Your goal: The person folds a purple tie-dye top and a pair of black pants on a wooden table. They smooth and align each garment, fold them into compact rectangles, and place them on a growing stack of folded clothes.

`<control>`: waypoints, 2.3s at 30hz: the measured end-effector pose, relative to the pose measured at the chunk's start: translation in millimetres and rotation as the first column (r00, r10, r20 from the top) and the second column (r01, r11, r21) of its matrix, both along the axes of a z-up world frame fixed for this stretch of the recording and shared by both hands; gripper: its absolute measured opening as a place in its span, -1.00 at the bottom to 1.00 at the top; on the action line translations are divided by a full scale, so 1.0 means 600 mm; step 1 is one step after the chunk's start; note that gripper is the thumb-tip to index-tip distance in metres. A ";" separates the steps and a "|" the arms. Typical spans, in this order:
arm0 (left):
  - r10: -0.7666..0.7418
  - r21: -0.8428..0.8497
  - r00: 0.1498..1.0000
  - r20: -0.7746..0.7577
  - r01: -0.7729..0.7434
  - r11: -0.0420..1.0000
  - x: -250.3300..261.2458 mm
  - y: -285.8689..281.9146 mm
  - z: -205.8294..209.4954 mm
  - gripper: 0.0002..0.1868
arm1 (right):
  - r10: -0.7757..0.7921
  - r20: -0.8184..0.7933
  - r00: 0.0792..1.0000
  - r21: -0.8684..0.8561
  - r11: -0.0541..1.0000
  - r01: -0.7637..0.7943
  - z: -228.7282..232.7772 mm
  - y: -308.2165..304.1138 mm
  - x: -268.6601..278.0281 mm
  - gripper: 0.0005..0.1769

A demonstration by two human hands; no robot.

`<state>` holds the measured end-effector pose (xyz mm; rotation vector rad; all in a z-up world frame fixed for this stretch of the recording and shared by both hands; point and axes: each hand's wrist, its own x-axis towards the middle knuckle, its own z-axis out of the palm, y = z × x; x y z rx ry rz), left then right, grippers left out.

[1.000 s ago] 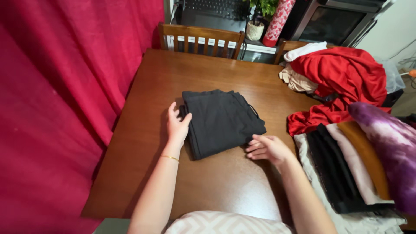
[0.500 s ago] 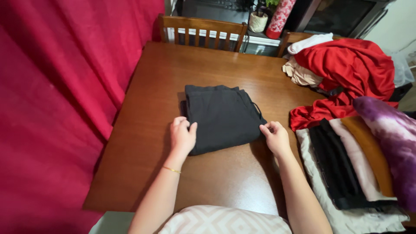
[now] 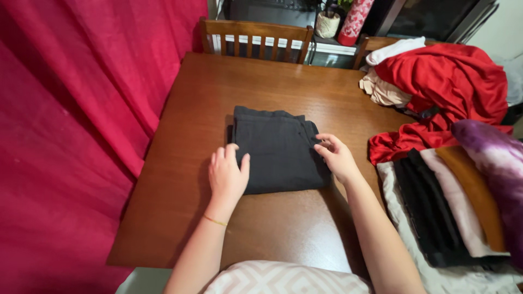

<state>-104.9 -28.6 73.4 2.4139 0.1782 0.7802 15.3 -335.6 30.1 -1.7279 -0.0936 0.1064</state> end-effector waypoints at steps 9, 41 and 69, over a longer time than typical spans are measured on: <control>-0.182 -0.194 0.983 -0.036 0.172 0.966 0.063 0.024 -0.047 -0.63 | 0.138 -0.168 0.976 0.326 0.942 -0.077 0.020 0.027 0.075 -0.54; -0.254 0.296 0.937 -0.239 0.319 0.900 0.081 -0.052 -0.047 -0.47 | 0.603 0.381 0.701 -0.834 0.552 -0.021 0.058 0.177 -0.053 -0.37; -0.065 -0.080 0.811 -0.582 0.023 0.997 0.070 0.057 0.010 0.02 | -0.269 0.180 0.946 -0.427 0.845 0.322 -0.010 0.031 0.029 -0.39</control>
